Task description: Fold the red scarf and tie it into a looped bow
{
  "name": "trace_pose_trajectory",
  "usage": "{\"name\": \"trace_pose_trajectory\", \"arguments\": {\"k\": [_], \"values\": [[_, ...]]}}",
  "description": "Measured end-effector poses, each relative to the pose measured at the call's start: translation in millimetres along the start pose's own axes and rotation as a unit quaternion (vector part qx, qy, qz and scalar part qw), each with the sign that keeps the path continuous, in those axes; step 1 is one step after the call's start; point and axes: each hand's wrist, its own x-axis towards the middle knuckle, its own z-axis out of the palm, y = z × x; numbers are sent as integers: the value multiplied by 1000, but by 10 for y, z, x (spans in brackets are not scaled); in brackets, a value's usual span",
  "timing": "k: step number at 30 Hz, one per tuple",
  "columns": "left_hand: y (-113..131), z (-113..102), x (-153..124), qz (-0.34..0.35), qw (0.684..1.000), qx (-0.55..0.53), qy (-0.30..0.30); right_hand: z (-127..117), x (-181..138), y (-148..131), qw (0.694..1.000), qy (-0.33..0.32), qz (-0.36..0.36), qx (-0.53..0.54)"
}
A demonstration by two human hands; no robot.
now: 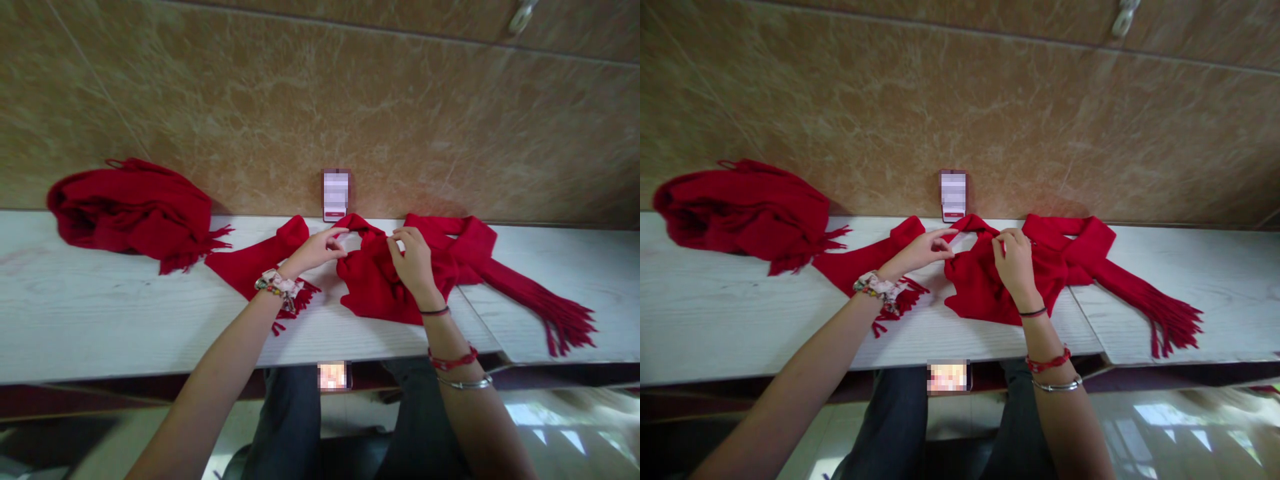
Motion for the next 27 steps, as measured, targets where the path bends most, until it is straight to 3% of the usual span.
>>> {"name": "trace_pose_trajectory", "arguments": {"k": [5,8,10,12,15,17,18,20,23,27], "values": [[-9,-220,-13,-12,968,181,172,-238,100,169,982,131,123,-58],[-28,-435,-47,-42,925,243,288,-399,124,320,963,131,203,-116],[-57,-576,-83,-64,904,266,330,-454,100,417,962,108,216,-130],[-93,-684,-126,-84,913,281,284,-449,51,489,968,63,207,-131],[-125,-755,-180,-91,950,291,70,-361,-13,504,973,3,188,-132],[-115,-741,-194,-89,950,298,-5,-285,-23,438,979,-2,155,-129],[-101,-716,-193,-89,946,313,5,-247,-22,385,984,-2,128,-123],[-69,-634,-174,-87,923,365,83,-170,-25,258,991,-14,70,-115],[-54,-444,-127,-76,880,437,167,-44,-68,73,987,-72,28,-140],[-108,-212,-79,-52,883,456,98,63,-123,-55,972,-175,5,-154]]}}
